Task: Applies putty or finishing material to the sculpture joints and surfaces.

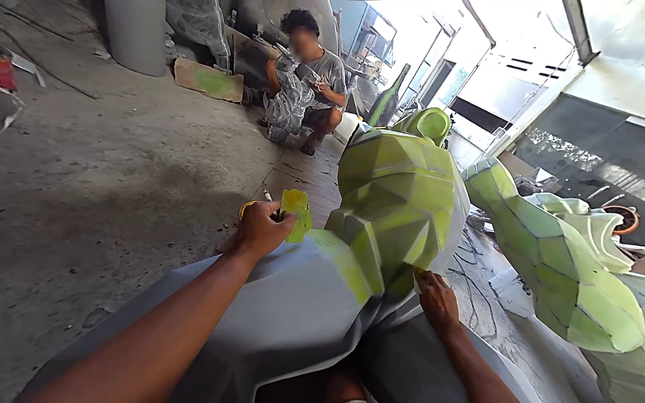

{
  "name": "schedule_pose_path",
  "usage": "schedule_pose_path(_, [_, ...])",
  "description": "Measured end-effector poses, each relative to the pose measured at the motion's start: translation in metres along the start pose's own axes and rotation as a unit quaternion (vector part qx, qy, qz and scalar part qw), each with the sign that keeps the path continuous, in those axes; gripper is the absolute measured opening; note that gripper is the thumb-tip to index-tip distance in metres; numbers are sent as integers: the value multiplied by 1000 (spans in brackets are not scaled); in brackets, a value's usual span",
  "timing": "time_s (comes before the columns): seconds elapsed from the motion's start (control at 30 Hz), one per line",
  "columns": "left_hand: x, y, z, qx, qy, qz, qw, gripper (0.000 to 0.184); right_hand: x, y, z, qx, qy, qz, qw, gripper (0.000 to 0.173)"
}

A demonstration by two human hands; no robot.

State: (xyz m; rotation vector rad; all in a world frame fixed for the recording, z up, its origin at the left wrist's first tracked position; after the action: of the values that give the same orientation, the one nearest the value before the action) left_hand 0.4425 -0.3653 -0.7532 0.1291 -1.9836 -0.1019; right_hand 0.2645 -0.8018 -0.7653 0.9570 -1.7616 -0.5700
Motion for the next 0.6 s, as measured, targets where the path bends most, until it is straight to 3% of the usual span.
schedule_pose_path(0.2, [0,-2,-1,1,-6,3,1000,19,19,0,24,-27,42,-6,999,46])
schedule_pose_path(0.4, [1,-3,-1,-2,-13,-1,1000,17,49,10,0,30,-75,-133,988,44])
schedule_pose_path(0.6, [1,-2,-1,5,-12,0,1000,18,35,-4,2,76,-101,-177,976,37])
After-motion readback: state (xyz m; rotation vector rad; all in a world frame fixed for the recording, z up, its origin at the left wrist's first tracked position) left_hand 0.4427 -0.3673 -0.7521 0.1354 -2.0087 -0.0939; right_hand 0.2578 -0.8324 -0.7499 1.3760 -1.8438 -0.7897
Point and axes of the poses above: each hand's wrist, its own z-axis away from the middle knuckle, its own y-axis out of the back of the hand, x = y × z, the point moved 5 cm from there along -z, towards the middle knuckle, and after that the axes turned 12 degrees about z, right-handed, at the moved point
